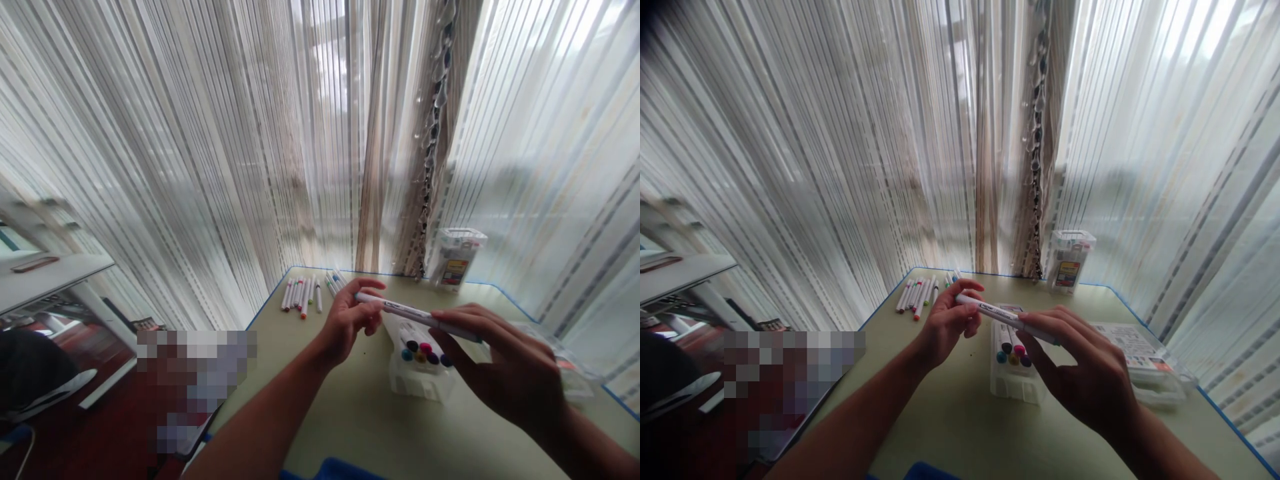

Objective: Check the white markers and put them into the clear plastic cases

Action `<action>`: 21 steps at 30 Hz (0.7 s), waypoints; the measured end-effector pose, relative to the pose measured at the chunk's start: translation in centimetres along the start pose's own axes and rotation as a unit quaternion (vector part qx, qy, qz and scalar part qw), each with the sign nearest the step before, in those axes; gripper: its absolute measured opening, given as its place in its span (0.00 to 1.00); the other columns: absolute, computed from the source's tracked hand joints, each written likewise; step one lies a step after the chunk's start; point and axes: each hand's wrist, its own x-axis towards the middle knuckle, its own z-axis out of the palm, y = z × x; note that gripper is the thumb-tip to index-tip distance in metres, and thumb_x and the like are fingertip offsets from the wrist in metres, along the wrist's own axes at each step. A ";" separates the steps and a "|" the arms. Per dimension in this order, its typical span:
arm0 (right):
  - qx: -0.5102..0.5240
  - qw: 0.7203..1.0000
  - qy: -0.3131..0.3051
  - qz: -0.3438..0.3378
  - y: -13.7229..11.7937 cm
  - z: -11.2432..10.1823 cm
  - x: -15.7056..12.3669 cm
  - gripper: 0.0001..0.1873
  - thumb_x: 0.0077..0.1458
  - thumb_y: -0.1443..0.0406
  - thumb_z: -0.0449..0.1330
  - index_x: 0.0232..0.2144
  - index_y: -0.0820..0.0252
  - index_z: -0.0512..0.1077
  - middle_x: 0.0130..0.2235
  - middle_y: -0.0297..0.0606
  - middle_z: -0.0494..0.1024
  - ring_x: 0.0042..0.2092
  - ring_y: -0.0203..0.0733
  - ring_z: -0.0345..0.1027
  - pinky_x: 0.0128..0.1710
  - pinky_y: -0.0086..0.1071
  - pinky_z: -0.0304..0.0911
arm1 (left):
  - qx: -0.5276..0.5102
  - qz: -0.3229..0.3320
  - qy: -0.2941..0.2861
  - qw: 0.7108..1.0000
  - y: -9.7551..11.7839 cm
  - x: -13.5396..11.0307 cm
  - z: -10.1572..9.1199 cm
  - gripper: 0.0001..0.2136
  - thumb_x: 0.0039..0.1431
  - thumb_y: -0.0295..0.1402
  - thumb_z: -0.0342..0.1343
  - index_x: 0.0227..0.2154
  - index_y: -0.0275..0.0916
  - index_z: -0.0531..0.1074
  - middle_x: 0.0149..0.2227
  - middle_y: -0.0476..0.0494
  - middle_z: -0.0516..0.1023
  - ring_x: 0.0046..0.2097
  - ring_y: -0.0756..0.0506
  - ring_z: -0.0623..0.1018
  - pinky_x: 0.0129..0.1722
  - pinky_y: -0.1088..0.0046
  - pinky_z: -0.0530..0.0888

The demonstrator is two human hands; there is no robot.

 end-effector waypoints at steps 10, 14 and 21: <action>-0.031 0.998 0.038 0.040 0.9 0.0 0.2 0.13 0.57 0.69 0.67 0.45 0.56 0.75 0.37 0.37 0.81 0.35 0.41 0.76 0.36 0.33 0.73 | -0.067 -0.015 0.007 0.998 0.3 0.2 -0.7 0.14 0.50 0.35 0.69 0.38 0.36 0.76 0.23 0.53 0.68 0.22 0.56 0.63 0.22 0.78 0.58; -0.021 0.998 0.034 0.040 1.6 0.1 0.2 0.13 0.57 0.71 0.66 0.45 0.57 0.75 0.39 0.38 0.80 0.37 0.41 0.76 0.37 0.33 0.73 | -0.116 -0.011 -0.025 0.993 0.6 -0.1 -0.9 0.16 0.47 0.34 0.71 0.38 0.35 0.78 0.21 0.53 0.66 0.24 0.55 0.62 0.23 0.79 0.58; -0.062 0.997 0.027 0.039 3.0 -0.2 0.2 0.12 0.60 0.69 0.64 0.46 0.57 0.75 0.42 0.42 0.80 0.41 0.44 0.76 0.39 0.37 0.74 | -0.118 -0.048 -0.091 0.988 0.6 -0.5 -0.9 0.21 0.43 0.28 0.71 0.45 0.39 0.79 0.28 0.47 0.75 0.25 0.54 0.68 0.25 0.76 0.61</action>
